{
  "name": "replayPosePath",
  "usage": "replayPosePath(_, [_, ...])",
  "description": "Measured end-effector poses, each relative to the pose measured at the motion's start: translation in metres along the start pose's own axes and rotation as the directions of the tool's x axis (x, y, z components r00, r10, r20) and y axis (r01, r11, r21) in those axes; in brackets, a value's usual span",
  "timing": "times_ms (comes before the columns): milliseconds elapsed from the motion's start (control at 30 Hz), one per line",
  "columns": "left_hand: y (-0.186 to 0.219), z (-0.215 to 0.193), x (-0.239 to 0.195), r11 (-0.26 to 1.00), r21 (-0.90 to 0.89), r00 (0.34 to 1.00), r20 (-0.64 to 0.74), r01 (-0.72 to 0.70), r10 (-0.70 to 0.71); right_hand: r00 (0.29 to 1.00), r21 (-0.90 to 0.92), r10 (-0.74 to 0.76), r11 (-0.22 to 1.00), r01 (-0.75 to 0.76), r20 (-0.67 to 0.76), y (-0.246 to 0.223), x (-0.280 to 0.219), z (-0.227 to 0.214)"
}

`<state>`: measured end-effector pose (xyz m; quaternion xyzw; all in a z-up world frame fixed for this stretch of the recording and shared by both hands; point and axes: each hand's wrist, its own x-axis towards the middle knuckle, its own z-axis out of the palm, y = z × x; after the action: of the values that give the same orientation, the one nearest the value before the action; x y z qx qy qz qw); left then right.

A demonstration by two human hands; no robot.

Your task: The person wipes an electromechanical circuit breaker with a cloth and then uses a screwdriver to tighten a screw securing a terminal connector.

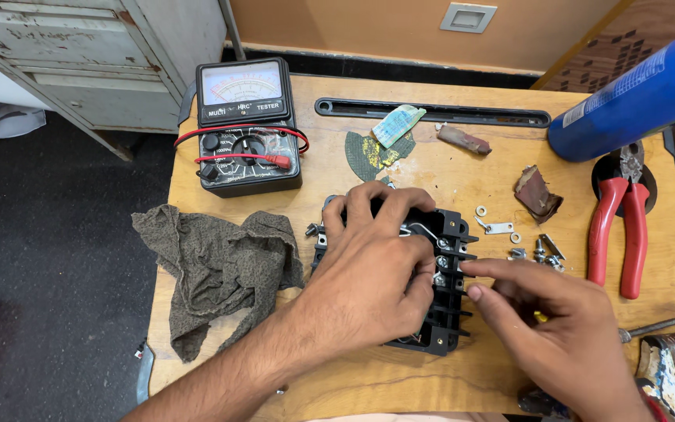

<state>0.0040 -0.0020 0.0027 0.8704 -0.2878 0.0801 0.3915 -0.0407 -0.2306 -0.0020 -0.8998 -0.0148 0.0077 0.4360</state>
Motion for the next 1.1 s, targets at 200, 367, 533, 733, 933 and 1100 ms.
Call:
replayPosePath(200, [0.001, 0.000, 0.002, 0.999, 0.041, 1.000, 0.029, -0.001, 0.000, 0.946, -0.224, -0.307, 0.920, 0.322, 0.100, -0.024, 0.013, 0.000])
replayPosePath(367, [0.005, 0.002, 0.007, 0.997, 0.063, 0.995, 0.088, 0.048, -0.053, 0.880, -0.286, -0.421, 0.835, 0.471, 0.221, -0.036, 0.028, -0.003])
replayPosePath(533, [0.006, 0.005, 0.010, 0.995, 0.084, 0.992, 0.108, 0.049, -0.058, 0.840, -0.256, -0.477, 0.805, 0.536, 0.259, -0.034, 0.035, -0.007])
replayPosePath(733, [0.007, 0.008, 0.008, 0.992, 0.120, 0.996, 0.078, 0.030, -0.040, 0.745, -0.292, -0.551, 0.692, 0.660, 0.376, -0.024, 0.044, -0.014])
replayPosePath(933, [0.010, 0.010, 0.010, 0.989, 0.139, 0.995, 0.086, 0.046, -0.058, 0.720, -0.329, -0.569, 0.644, 0.691, 0.397, -0.030, 0.046, -0.014])
replayPosePath(1100, [0.011, 0.007, 0.016, 0.987, 0.121, 0.977, 0.170, 0.108, -0.127, 0.797, -0.322, -0.481, 0.738, 0.593, 0.366, -0.026, 0.044, -0.012])
